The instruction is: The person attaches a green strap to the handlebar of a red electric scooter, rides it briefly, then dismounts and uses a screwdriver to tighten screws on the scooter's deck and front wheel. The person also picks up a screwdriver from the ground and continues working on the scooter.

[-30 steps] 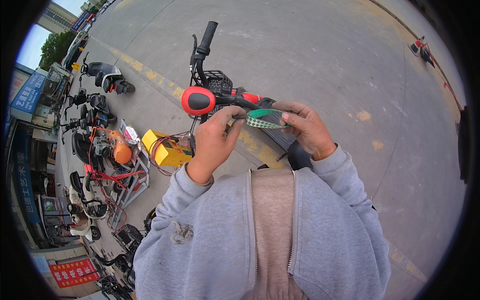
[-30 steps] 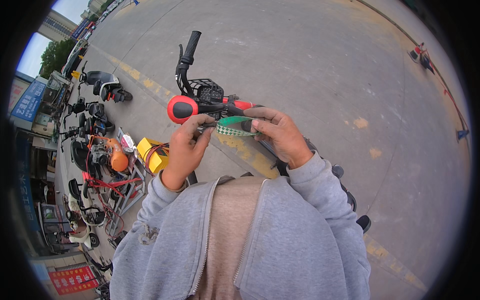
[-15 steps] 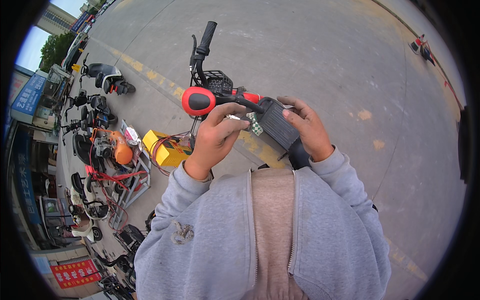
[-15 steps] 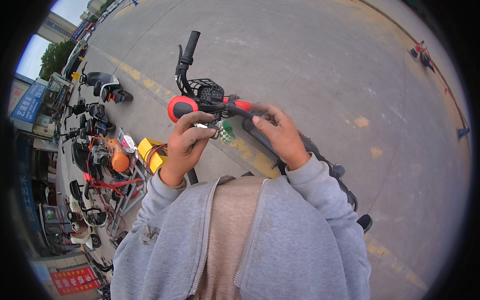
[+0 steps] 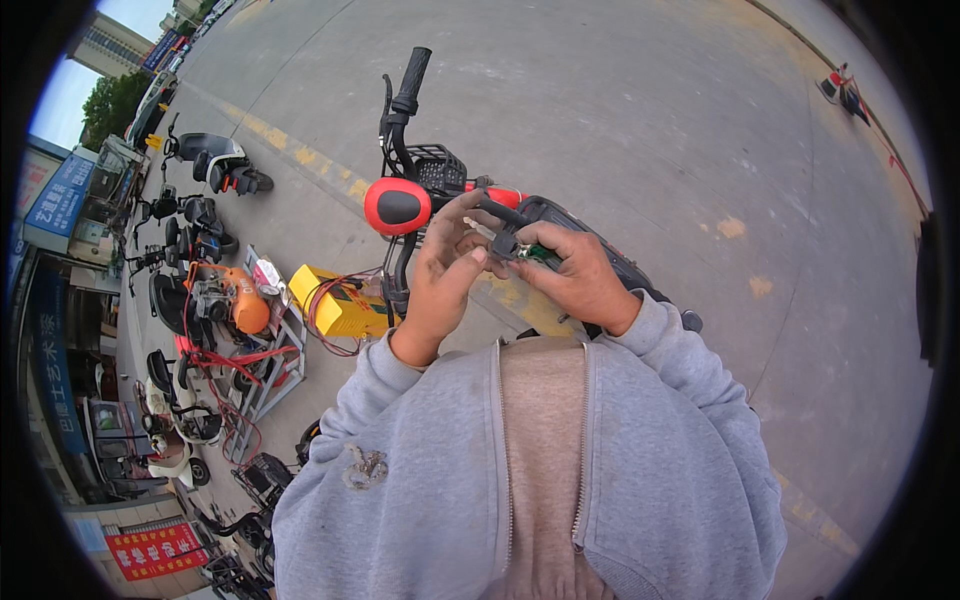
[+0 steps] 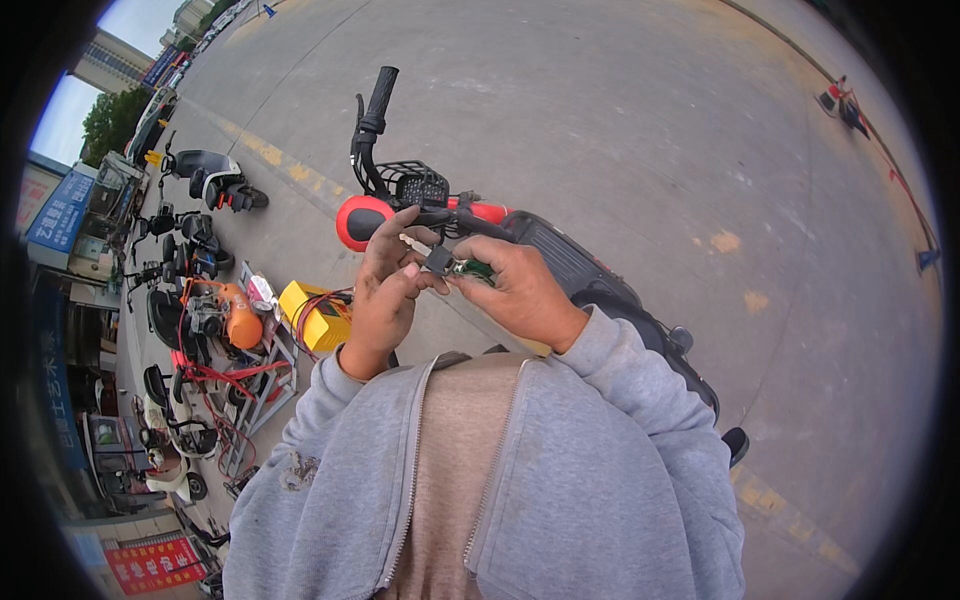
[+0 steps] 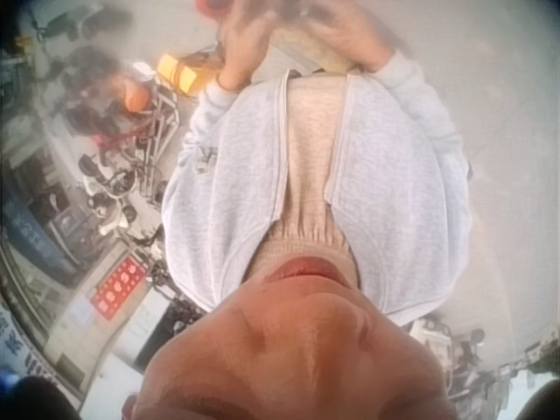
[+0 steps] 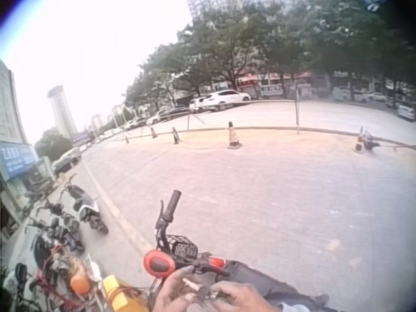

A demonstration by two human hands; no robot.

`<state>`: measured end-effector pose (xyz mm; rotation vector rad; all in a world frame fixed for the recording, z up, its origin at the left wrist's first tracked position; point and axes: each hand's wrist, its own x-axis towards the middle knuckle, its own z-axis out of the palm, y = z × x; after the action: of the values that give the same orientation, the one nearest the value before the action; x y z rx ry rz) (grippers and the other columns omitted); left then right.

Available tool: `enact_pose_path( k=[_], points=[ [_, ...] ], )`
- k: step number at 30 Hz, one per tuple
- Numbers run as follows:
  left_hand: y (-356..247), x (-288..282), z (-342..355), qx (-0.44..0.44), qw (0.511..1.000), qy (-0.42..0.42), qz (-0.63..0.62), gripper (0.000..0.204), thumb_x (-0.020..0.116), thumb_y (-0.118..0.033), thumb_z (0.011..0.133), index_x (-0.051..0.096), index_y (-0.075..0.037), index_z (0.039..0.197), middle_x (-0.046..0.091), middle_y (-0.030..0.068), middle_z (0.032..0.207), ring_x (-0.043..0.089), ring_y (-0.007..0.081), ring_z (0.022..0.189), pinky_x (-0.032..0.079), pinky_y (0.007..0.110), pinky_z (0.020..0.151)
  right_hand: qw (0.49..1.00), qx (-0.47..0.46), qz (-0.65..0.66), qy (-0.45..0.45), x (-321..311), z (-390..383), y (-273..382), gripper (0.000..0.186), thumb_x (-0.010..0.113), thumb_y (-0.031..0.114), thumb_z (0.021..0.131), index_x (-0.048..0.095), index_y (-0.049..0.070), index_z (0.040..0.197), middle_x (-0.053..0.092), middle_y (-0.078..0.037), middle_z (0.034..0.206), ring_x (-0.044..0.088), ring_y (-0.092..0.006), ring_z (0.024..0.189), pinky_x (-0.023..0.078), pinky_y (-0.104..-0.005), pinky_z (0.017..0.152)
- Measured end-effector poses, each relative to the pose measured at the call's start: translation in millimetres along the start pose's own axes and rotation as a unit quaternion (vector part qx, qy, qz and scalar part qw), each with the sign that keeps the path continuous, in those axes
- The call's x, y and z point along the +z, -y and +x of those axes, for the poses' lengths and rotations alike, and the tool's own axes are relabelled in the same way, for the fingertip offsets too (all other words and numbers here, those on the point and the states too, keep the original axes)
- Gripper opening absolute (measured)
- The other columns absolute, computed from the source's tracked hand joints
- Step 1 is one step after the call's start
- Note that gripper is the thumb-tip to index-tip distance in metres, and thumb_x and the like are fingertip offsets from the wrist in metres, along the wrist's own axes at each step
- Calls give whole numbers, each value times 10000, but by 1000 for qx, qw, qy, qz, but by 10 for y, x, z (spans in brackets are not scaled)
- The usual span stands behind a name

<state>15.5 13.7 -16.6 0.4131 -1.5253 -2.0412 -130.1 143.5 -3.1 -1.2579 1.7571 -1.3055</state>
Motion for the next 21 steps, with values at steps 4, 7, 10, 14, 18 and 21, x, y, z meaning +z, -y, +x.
enact_pose_path(
  k=[4,7,10,14,18,21],
  points=[
    [62,13,-5,-177,981,-29,-74,362,627,-226,980,556,27,1230,642,53,972,614,117,795,526,277,655,999,-31,-12,-7,24,-14,-28,238,724,102,847,649,6,1051,695,-128,970,682,-234,867,520,-340,743],
    [57,-19,28,-187,981,-45,-12,279,644,-212,973,605,5,1144,656,46,935,628,113,775,530,268,653,996,20,73,35,-41,-45,-80,267,669,121,915,637,9,1155,692,-122,1076,668,-212,971,518,-329,843],
    [7,-54,92,-148,983,-103,-41,189,641,-197,976,631,-33,1068,689,42,948,663,119,800,560,282,689,970,104,217,45,-161,0,-165,373,514,203,1036,559,-4,1342,632,-119,1258,592,-205,1178,459,-336,1019],
    [-76,-101,167,-164,982,-94,14,182,625,-221,987,631,-55,1060,696,29,974,669,116,843,570,282,705,982,60,177,11,-283,61,-206,334,538,183,1013,612,9,1289,631,-131,1286,578,-211,1215,451,-343,1023],
    [-72,-58,165,-142,984,-60,94,201,626,-238,986,630,-59,1077,682,13,978,643,91,857,543,259,691,989,-134,-61,9,-217,96,-138,361,646,117,904,646,75,1263,672,-143,1195,645,-295,1100,491,-396,942],
    [-54,-15,157,-134,982,-37,131,214,663,-218,964,631,-47,1089,668,7,974,614,77,854,512,248,700,985,-136,-100,30,-156,116,-98,322,662,118,863,680,71,1181,695,-136,1084,653,-321,1002,504,-420,871]
  ],
)
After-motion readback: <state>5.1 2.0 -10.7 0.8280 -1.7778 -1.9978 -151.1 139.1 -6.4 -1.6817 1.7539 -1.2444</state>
